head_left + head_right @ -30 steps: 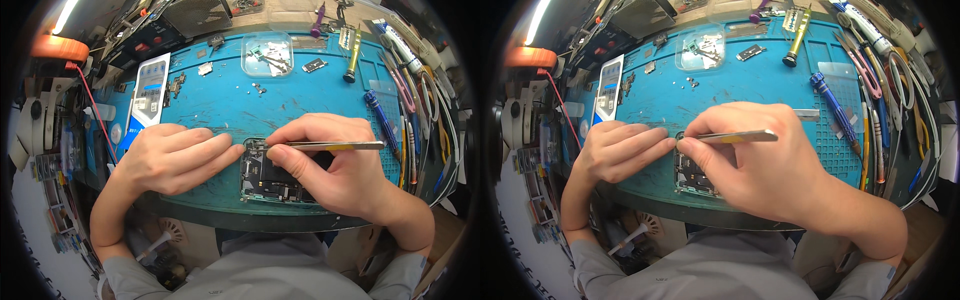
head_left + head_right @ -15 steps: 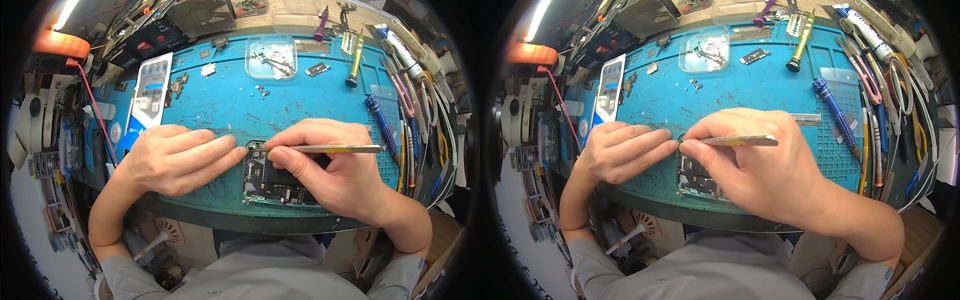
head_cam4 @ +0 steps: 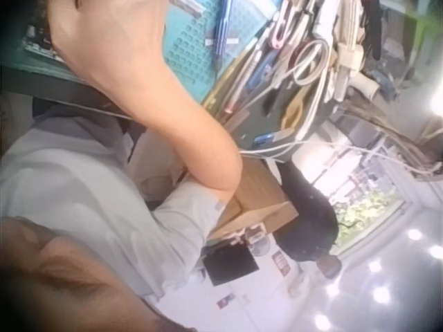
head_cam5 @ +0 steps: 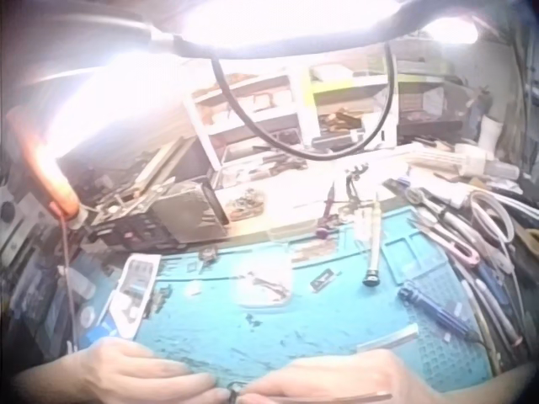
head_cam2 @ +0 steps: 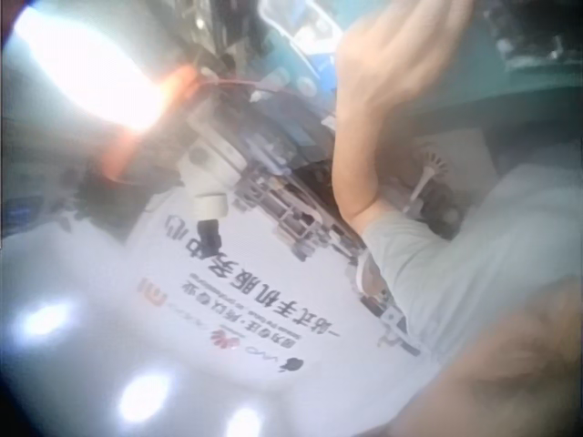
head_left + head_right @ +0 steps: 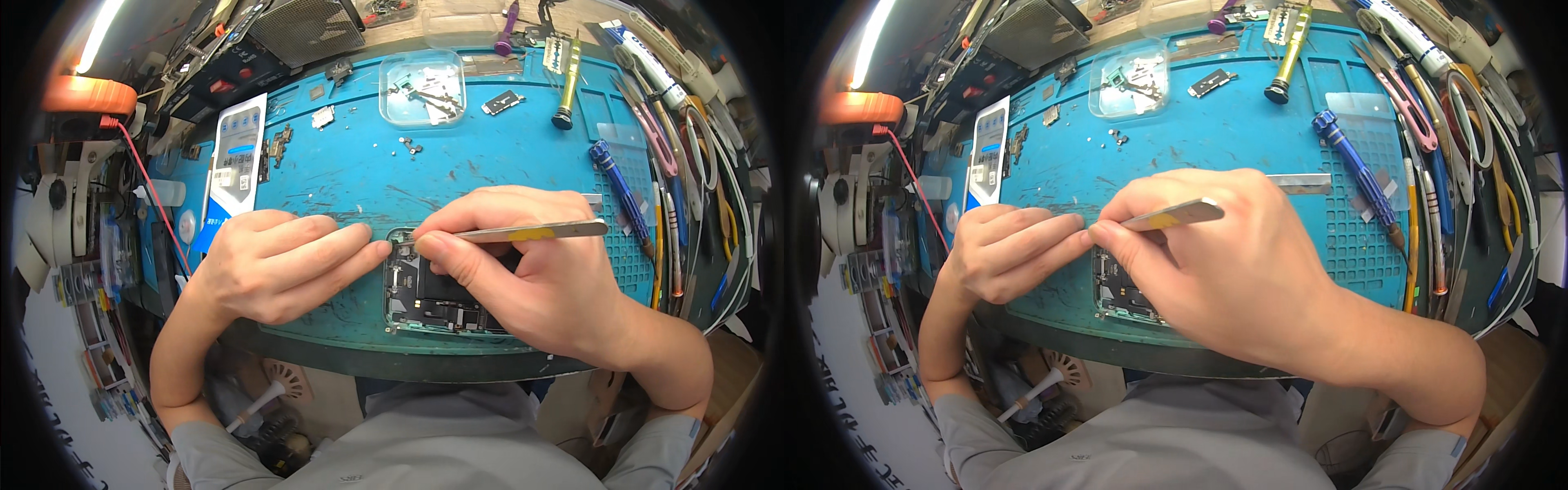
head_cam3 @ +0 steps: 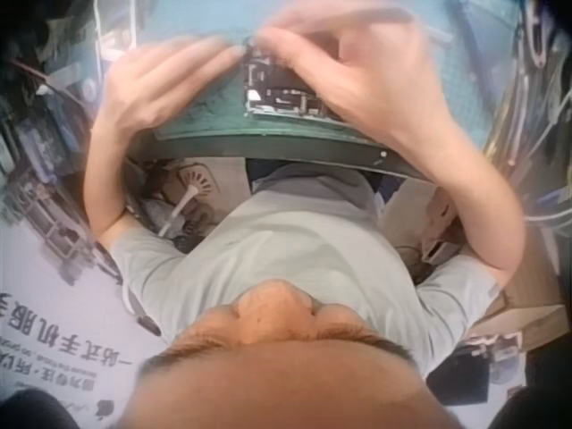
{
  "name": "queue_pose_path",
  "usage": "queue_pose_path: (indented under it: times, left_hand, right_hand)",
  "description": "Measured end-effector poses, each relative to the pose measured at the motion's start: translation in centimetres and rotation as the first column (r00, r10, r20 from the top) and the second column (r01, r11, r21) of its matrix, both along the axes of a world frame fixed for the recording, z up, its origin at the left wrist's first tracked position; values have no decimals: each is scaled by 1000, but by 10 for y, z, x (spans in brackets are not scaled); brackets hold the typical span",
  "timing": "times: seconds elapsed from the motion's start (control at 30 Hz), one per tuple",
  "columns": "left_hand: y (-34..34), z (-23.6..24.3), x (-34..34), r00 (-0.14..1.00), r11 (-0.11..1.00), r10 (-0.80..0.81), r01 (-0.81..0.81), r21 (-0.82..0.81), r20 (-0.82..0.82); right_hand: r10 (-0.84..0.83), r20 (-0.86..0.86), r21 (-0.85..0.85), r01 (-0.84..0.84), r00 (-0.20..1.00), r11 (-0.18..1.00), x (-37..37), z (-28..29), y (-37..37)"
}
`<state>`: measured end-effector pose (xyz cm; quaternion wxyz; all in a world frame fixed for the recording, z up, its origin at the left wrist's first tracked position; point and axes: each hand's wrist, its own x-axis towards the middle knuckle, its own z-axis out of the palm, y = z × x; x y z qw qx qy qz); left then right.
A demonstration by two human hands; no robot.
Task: The person disassembles a smartphone on a workbench, using tweezers and a screwdriver to remove screws and disconnect internal components. They carefully lift the battery and separate the motherboard from the chassis, placing small parts into a container.
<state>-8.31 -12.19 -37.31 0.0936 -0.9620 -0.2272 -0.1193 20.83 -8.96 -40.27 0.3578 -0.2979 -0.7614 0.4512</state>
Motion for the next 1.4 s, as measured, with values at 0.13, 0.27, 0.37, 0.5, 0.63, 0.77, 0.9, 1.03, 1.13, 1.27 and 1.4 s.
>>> queue_pose_path:
  times: [0.13,0.27,0.37,0.5,0.63,0.77,0.9,1.03,1.13,1.27,1.4]
  left_hand:
    - [-1,-4,-4,999,1000,11,-12,6,38]
    - [-1,-4,-5,1000,1000,6,-7,13,25]
    - [0,-5,-4,1000,1000,5,-5,14,22]
    - [0,-3,-3,1000,1000,8,-8,7,15]
    - [-1,-2,-3,1000,1000,12,-12,2,-4]
    - [-1,1,-1,1000,1000,13,-13,-4,-18]
    - [0,4,1,999,1000,6,-6,1,-39]
    - [0,6,2,997,1000,1,0,17,-73]
    - [0,5,2,997,1000,-1,2,23,-72]
    - [1,6,2,997,1000,-8,10,22,-80]
    - [1,5,2,997,999,-13,16,29,-78]
  right_hand:
    - [3,8,-10,-3,1000,1000,0,1,-1]
    - [-1,-6,-15,1,1000,1000,0,0,-1]
    - [-4,5,-12,5,1000,1000,0,2,-1]
    - [-16,-15,-1,16,1000,1000,-1,-1,-1]
    - [-14,-25,2,14,1000,1000,-1,-2,-2]
    - [-13,-14,-29,13,1000,999,-1,-1,-2]
    - [-5,-8,-25,5,1000,1000,-1,0,-1]
    - [-7,-27,-33,6,1000,999,0,-1,-2]
    - [-10,-44,-40,8,999,999,0,-2,-2]
    - [5,-33,-1,-5,999,1000,2,1,1]
    - [35,-81,26,-32,996,999,0,-3,-1]
